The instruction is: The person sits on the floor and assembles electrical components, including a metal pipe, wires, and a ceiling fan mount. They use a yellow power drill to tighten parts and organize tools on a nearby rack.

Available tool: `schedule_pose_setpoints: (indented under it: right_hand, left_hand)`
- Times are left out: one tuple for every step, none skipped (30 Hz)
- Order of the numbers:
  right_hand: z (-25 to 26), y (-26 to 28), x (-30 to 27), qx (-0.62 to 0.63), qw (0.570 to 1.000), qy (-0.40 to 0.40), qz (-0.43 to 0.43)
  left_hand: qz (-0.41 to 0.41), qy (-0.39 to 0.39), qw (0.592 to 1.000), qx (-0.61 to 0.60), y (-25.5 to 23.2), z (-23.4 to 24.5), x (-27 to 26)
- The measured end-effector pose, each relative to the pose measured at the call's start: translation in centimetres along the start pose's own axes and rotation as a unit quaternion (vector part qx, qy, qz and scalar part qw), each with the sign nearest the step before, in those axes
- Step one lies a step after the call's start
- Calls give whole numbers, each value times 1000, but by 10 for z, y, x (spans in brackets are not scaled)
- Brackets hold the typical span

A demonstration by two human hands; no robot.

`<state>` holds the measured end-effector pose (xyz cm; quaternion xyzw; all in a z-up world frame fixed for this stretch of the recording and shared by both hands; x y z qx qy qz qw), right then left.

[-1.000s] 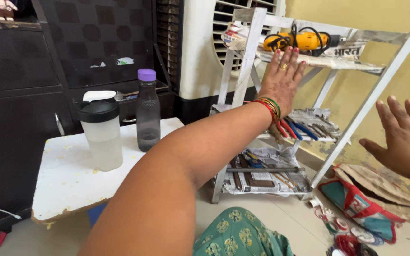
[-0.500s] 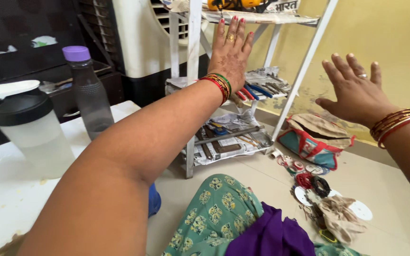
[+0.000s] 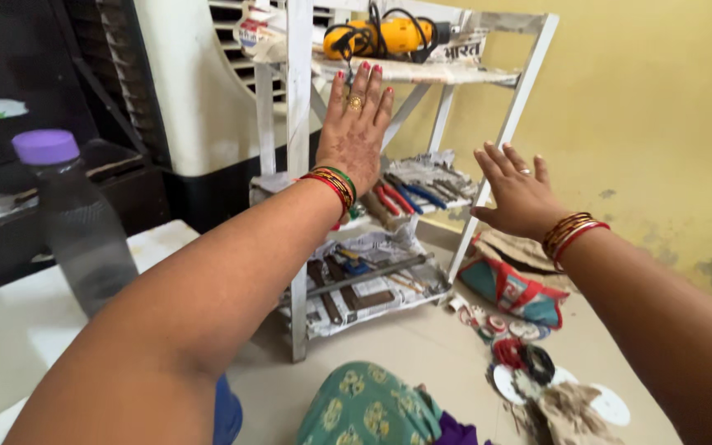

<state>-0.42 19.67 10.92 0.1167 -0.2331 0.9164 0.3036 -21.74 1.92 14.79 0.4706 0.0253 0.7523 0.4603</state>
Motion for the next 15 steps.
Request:
schedule_pose_setpoints:
  right_hand:
    - [0, -1, 11, 4, 1000, -6, 3]
    - [1, -3, 24, 12, 1000, -14, -1]
    - [4, -5, 40, 20, 1000, -21, -5]
    - [7, -8, 56, 27, 999, -28, -8]
    - [10, -12, 72, 29, 999, -35, -10]
    - [13, -14, 89, 33, 999, -41, -12]
    - [16, -17, 105, 36, 998, -48, -14]
    - [17, -20, 120, 33, 998, -55, -18]
    - [18, -22, 134, 30, 997, -63, -23]
    - [16, -24, 148, 28, 997, -69, -27]
    - [15, -26, 160, 28, 995, -97, -16]
    - [14, -27, 171, 30, 992, -126, -6]
    - [13, -28, 182, 32, 987, -155, 4]
    - [11, -29, 193, 37, 988, -147, 6]
    - [10, -30, 204, 42, 989, -138, 9]
  left_hand:
    - [-5, -7, 1000, 14, 5, -2, 8]
    - [-2, -19, 1000, 24, 8, -4, 18]
    - [2, -32, 999, 34, 12, -6, 30]
    - [5, -44, 998, 43, 15, -9, 43]
    - [8, -34, 998, 44, 17, -13, 56]
    - [11, -24, 999, 46, 20, -18, 68]
    - [13, -13, 999, 48, 22, -23, 80]
    - [4, -23, 998, 51, 24, -30, 88]
    - [-4, -32, 998, 53, 25, -37, 96]
    - [-14, -40, 998, 55, 25, -45, 101]
    - [-19, -54, 997, 49, 25, -53, 103]
    - [-25, -68, 996, 44, 25, -61, 104]
    - [-30, -81, 995, 38, 25, -67, 104]
    - [-34, -111, 993, 18, 27, -73, 102]
    - [-38, -141, 989, -2, 31, -79, 99]
Point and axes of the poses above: each hand's wrist, its own x-axis towards the middle knuckle, its own z-axis out of the back of the hand, y = z × x, the point moved 2 cm from there along x, towards the middle knuckle, and after that the axes turned 8 degrees about -x, right-handed, at the moved point
